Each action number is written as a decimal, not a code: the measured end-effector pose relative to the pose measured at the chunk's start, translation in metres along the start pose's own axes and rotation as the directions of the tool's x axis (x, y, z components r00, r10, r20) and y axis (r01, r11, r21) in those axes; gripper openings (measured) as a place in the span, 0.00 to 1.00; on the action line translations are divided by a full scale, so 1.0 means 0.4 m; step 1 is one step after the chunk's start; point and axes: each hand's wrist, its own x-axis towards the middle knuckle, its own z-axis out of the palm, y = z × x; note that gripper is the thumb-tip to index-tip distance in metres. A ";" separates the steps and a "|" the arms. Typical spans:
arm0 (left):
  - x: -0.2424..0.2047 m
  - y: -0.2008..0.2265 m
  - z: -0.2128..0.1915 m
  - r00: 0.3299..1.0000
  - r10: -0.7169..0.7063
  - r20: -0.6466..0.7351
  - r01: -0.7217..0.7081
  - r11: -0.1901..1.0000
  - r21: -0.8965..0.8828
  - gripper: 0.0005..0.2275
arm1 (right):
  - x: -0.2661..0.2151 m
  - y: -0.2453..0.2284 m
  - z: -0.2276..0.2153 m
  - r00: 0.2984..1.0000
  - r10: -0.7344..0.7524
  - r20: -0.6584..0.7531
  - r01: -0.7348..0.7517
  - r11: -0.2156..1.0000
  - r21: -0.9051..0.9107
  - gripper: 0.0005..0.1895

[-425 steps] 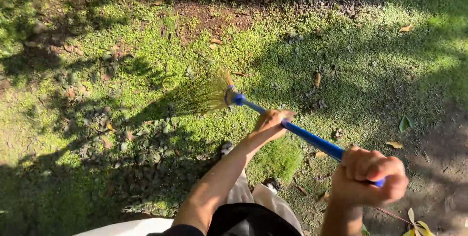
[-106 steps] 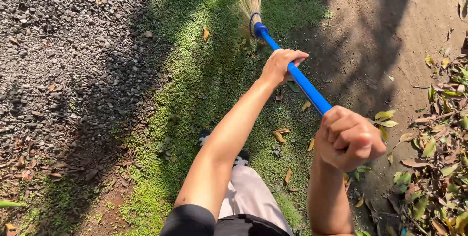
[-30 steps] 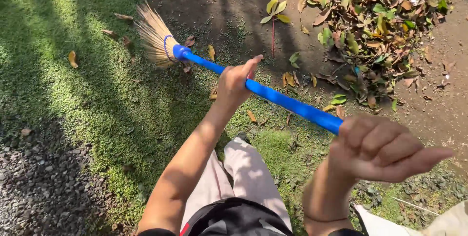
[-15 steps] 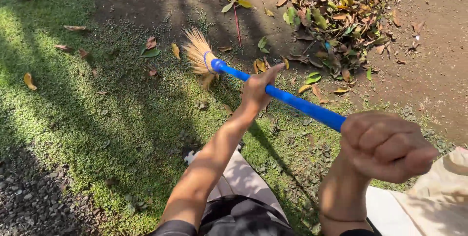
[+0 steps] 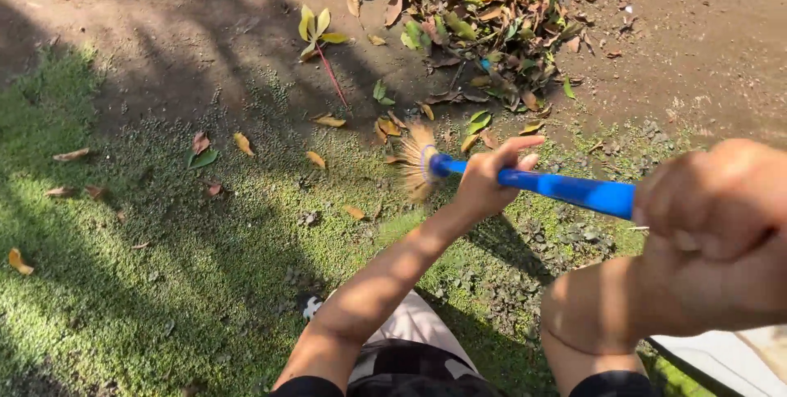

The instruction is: Sweeping dry leaves into a pile on a dirt and grass path.

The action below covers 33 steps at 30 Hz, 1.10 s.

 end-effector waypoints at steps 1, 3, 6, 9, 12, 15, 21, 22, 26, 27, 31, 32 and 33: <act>-0.003 0.006 0.042 0.990 -0.096 0.103 0.103 0.993 -0.065 0.13 | 0.003 -0.009 0.004 1.000 0.006 0.003 -0.006 0.999 0.046 0.27; 0.000 -0.099 0.098 0.975 -0.042 0.220 0.092 0.971 -0.221 0.15 | -0.019 0.082 0.019 0.998 -0.028 0.060 0.040 0.977 -0.209 0.26; -0.056 -0.331 0.173 0.950 0.083 0.302 0.146 0.736 -0.661 0.12 | -0.096 0.251 0.015 0.981 -0.047 0.187 0.135 0.861 -0.491 0.25; -0.075 -0.403 0.134 0.924 0.011 0.383 0.276 0.673 -0.686 0.17 | -0.148 0.284 -0.001 0.984 -0.039 0.173 0.118 0.870 -0.478 0.26; -0.035 -0.290 -0.001 0.866 -0.203 0.457 0.284 0.952 -0.116 0.18 | -0.120 0.220 -0.010 0.999 -0.039 0.029 0.047 0.940 -0.338 0.27; 0.029 -0.230 -0.084 0.902 -0.149 0.405 0.066 0.975 0.214 0.20 | -0.075 0.205 -0.006 0.989 -0.105 -0.108 0.086 0.982 -0.166 0.29; 0.202 -0.114 -0.052 0.959 0.041 0.282 -0.115 0.960 0.254 0.18 | 0.023 0.179 -0.110 0.879 0.006 -0.477 0.112 0.969 0.219 0.30; 0.222 -0.089 -0.028 0.969 -0.059 0.241 -0.015 0.955 0.296 0.14 | 0.044 0.160 -0.140 0.841 0.052 -0.538 0.086 0.970 0.227 0.32; 0.278 -0.051 0.041 0.951 0.016 0.310 -0.078 0.979 0.186 0.14 | 0.139 0.126 -0.146 0.892 -0.047 -0.449 0.147 0.970 0.191 0.37; 0.298 -0.050 0.063 0.944 0.037 0.327 -0.063 0.995 0.071 0.14 | 0.172 0.129 -0.129 0.942 -0.110 -0.316 0.142 0.987 0.081 0.40; 0.335 -0.085 0.107 0.886 -0.065 0.459 0.098 0.994 -0.047 0.12 | 0.263 0.214 -0.014 0.994 -0.100 0.036 0.104 0.985 -0.141 0.37; 0.338 -0.118 0.111 0.876 -0.047 0.480 0.087 0.994 -0.060 0.12 | 0.256 0.275 0.012 0.993 -0.112 0.022 0.114 0.980 -0.165 0.37; 0.335 -0.153 0.116 0.858 -0.094 0.505 0.141 0.989 -0.054 0.12 | 0.248 0.339 0.037 0.988 -0.141 0.068 0.155 0.942 -0.297 0.32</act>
